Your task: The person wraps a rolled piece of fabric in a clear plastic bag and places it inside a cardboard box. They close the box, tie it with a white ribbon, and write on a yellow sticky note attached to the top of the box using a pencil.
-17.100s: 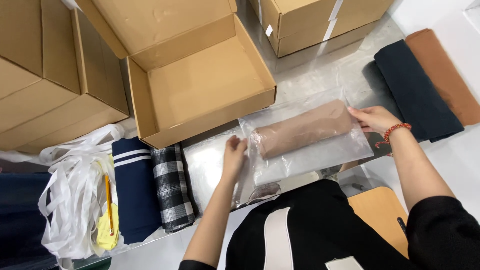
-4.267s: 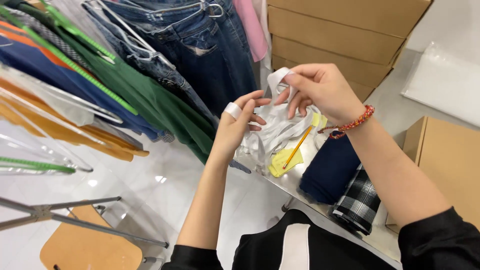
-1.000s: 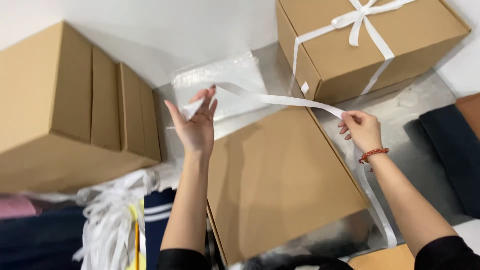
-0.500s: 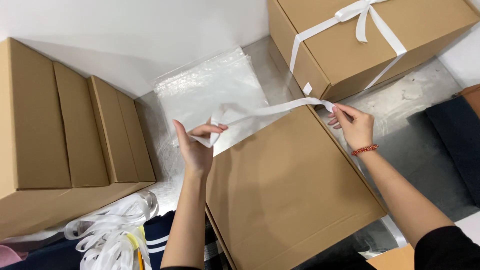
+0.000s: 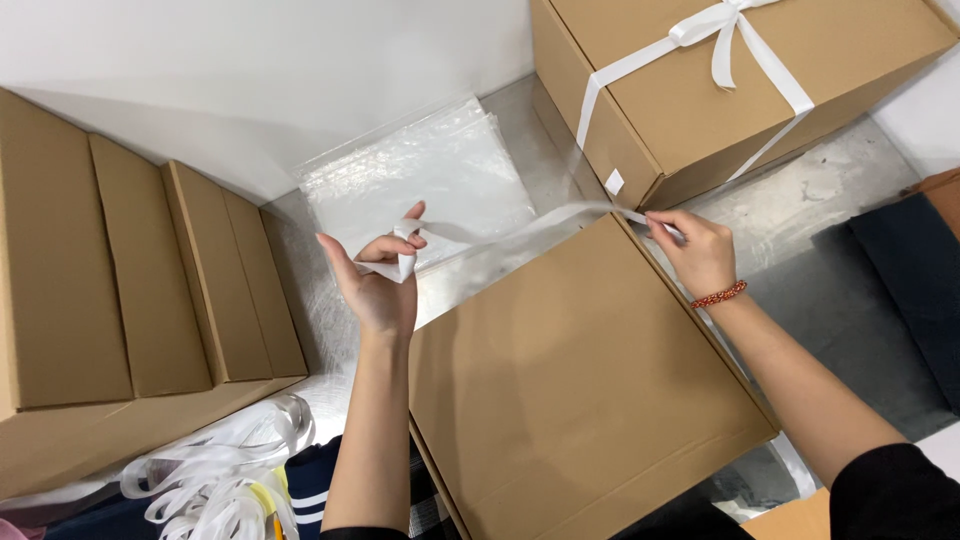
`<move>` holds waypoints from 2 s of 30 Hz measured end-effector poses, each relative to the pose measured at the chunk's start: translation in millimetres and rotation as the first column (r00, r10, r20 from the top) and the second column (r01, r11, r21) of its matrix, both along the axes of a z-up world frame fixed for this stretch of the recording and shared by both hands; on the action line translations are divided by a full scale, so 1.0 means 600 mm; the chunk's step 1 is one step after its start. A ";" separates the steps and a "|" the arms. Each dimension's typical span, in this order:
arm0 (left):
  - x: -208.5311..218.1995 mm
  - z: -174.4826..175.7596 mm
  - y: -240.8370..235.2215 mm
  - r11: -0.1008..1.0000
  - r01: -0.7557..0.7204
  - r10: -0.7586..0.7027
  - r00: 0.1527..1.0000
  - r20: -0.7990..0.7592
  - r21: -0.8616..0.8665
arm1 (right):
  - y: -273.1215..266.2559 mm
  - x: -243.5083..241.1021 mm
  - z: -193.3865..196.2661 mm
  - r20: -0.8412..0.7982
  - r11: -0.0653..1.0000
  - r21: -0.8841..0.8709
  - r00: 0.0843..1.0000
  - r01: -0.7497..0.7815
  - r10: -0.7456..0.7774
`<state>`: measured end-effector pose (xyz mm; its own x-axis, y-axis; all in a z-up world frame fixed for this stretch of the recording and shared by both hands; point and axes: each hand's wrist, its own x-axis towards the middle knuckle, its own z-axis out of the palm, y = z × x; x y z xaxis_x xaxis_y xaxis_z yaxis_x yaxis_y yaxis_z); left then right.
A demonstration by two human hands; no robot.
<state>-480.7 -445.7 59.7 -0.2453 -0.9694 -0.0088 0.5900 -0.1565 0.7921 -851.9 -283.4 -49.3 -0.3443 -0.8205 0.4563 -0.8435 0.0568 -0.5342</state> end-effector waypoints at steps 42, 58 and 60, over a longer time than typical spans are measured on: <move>-0.010 -0.111 0.619 0.792 0.285 -0.558 0.697 0.450 0.540 | 0.505 -0.023 -0.116 0.859 0.848 0.452 0.392 -0.277 -0.329; 0.174 -0.250 0.516 0.870 -0.444 0.003 0.441 0.897 0.215 | 0.479 0.019 -0.063 0.841 0.818 0.477 0.438 -0.320 -0.319; 0.176 -0.220 0.533 0.820 -0.332 -0.105 0.713 0.693 0.467 | 0.469 0.024 -0.052 0.820 0.807 0.492 0.484 -0.327 -0.305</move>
